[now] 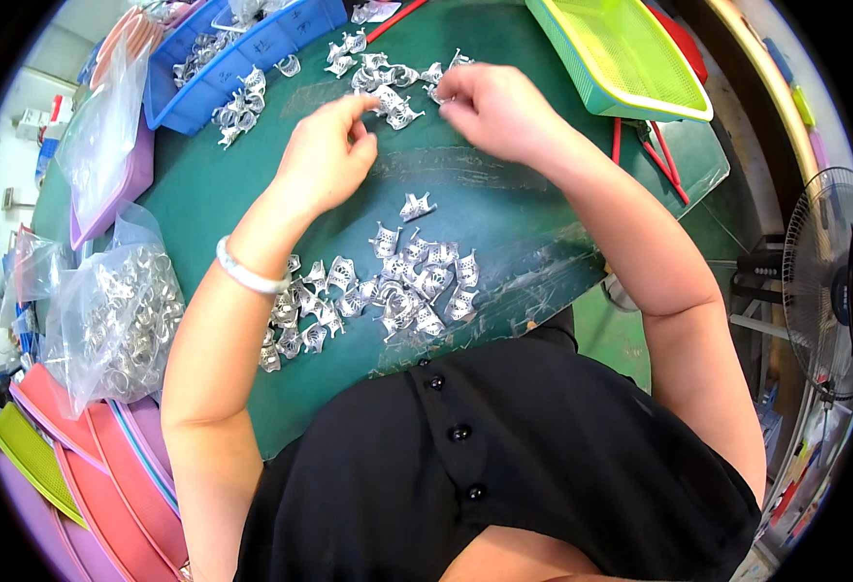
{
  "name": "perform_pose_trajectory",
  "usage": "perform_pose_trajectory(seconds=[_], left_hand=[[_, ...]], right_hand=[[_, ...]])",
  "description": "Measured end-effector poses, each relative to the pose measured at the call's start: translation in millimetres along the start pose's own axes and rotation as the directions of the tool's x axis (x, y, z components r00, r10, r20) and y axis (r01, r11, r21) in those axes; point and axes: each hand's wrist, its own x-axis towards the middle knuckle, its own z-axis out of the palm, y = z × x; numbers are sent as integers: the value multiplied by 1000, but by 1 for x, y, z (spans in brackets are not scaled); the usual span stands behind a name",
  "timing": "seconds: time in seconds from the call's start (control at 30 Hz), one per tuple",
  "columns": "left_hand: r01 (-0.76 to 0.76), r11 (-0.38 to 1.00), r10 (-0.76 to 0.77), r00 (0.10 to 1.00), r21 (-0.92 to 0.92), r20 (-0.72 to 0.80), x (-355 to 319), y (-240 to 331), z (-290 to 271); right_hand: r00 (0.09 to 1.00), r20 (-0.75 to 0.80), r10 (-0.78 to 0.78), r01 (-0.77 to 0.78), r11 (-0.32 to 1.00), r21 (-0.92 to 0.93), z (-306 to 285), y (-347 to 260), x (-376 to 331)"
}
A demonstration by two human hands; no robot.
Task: The person assembles small silver metal parts by hand on a green workbench, snapping two pieces together repeatedly. After assembling many units, they gather the finished parts into a yellow tray and briefly write on a small white card with a red pen.
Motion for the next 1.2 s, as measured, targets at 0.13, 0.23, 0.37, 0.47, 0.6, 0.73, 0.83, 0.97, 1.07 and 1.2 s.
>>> perform_pose_trajectory(seconds=[0.13,0.23,0.37,0.47,0.6,0.73,0.83,0.97,1.07,1.2], left_hand=[[68,986,-47,989,152,-139,28,2,14],[106,988,-87,983,113,-162,38,0,22],[105,994,-102,983,14,-154,34,3,19],[-30,999,36,979,32,-199,12,4,13],[-152,978,169,980,144,-110,-24,6,5],[-152,979,153,988,136,2,-45,4,1],[-129,980,134,991,155,-23,-47,11,-1],[-165,971,182,980,174,-85,-41,17,6],[-98,981,108,993,166,-54,-40,15,10],[-49,991,52,998,123,-20,-41,7,11]], right_hand=[[995,-96,36,-51,985,-166,6,23,2],[999,-42,16,-22,989,-144,12,33,2],[997,49,52,-55,997,48,6,26,-5],[980,190,64,-109,965,237,0,14,-12],[970,243,-4,-83,935,345,1,4,-26],[976,203,-77,15,957,289,3,2,-35],[977,205,-57,-5,956,293,4,1,-39],[978,209,10,-79,943,323,4,1,-44],[983,184,-27,-35,945,326,4,1,-48],[987,130,-99,55,949,310,6,3,-52]])
